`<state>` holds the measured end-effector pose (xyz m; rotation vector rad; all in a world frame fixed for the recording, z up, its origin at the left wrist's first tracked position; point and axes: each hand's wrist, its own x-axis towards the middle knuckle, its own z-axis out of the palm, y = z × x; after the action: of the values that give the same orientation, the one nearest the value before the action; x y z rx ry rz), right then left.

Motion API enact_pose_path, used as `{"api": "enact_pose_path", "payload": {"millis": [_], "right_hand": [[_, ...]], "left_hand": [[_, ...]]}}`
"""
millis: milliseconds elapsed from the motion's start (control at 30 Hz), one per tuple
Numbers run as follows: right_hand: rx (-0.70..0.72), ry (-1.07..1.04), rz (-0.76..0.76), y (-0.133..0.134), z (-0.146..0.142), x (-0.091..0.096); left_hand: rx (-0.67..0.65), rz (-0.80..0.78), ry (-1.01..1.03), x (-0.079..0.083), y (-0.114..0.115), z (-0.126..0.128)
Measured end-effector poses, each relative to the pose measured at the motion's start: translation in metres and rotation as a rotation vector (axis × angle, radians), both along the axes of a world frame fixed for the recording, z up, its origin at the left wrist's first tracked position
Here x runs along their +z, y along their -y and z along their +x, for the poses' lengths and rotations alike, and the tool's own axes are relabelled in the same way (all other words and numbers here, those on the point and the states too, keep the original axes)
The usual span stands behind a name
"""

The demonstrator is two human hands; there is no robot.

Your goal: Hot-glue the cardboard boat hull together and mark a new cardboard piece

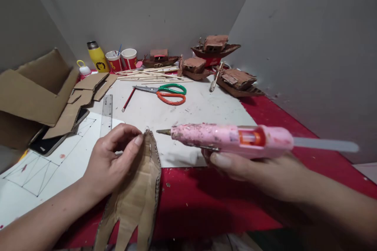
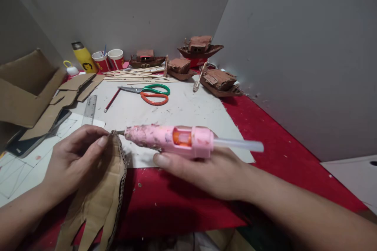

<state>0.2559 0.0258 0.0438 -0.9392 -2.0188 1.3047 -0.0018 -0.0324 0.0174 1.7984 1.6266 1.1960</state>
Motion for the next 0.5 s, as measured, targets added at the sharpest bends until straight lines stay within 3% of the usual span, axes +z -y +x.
{"api": "enact_pose_path", "payload": {"millis": [167,333,500], "right_hand": [[0.11,0.109,0.28,0.006,-0.013,0.002],[0.091,0.226,0.51,0.012,-0.018,-0.007],[0.09,0.323,0.622,0.018,-0.022,-0.012]], "left_hand": [[-0.017,0.064,-0.106,-0.002,0.001,0.001],[-0.047,0.118,-0.176,-0.002,0.002,0.002],[-0.042,0.156,-0.223,-0.001,0.004,0.004]]}}
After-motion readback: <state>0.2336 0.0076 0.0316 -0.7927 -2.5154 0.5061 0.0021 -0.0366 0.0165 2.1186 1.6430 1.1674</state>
